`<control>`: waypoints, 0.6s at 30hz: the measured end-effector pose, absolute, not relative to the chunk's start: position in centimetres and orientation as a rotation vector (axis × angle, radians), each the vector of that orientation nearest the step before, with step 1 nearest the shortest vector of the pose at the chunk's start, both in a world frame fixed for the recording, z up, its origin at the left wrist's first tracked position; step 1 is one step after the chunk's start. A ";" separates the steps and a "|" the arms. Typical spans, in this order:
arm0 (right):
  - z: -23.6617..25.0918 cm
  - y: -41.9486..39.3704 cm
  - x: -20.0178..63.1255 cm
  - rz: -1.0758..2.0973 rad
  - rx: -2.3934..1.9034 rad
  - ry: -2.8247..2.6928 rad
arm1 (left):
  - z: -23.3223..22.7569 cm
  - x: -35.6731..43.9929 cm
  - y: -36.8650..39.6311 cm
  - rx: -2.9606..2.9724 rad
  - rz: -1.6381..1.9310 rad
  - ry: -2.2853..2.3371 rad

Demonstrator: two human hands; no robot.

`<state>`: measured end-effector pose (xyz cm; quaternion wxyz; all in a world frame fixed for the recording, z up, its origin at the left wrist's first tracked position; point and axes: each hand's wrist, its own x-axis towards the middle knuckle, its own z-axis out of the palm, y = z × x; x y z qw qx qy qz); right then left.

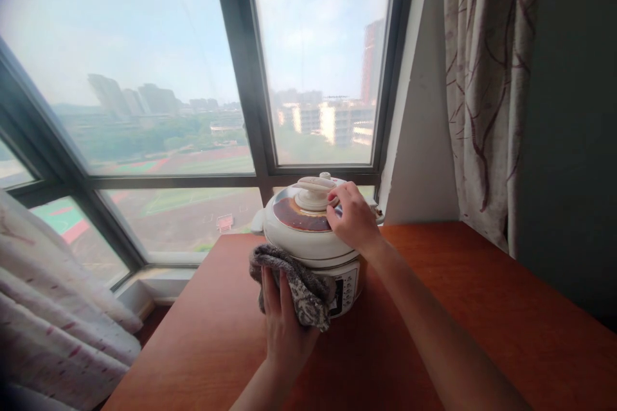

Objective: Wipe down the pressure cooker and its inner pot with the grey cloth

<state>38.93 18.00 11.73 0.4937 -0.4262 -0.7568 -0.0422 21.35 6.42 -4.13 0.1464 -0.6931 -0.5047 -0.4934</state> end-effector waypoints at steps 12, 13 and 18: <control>12.0 17.8 39.1 -0.055 -1.053 -1.949 | -1.6 18.9 9.0 -2.039 -1.176 -0.853; 12.0 17.8 39.2 -0.048 -1.054 -1.948 | -1.8 19.1 9.2 -2.009 -1.230 -0.863; 12.1 17.9 39.3 -0.037 -1.074 -1.935 | -2.9 20.9 9.1 -1.890 -1.496 -1.090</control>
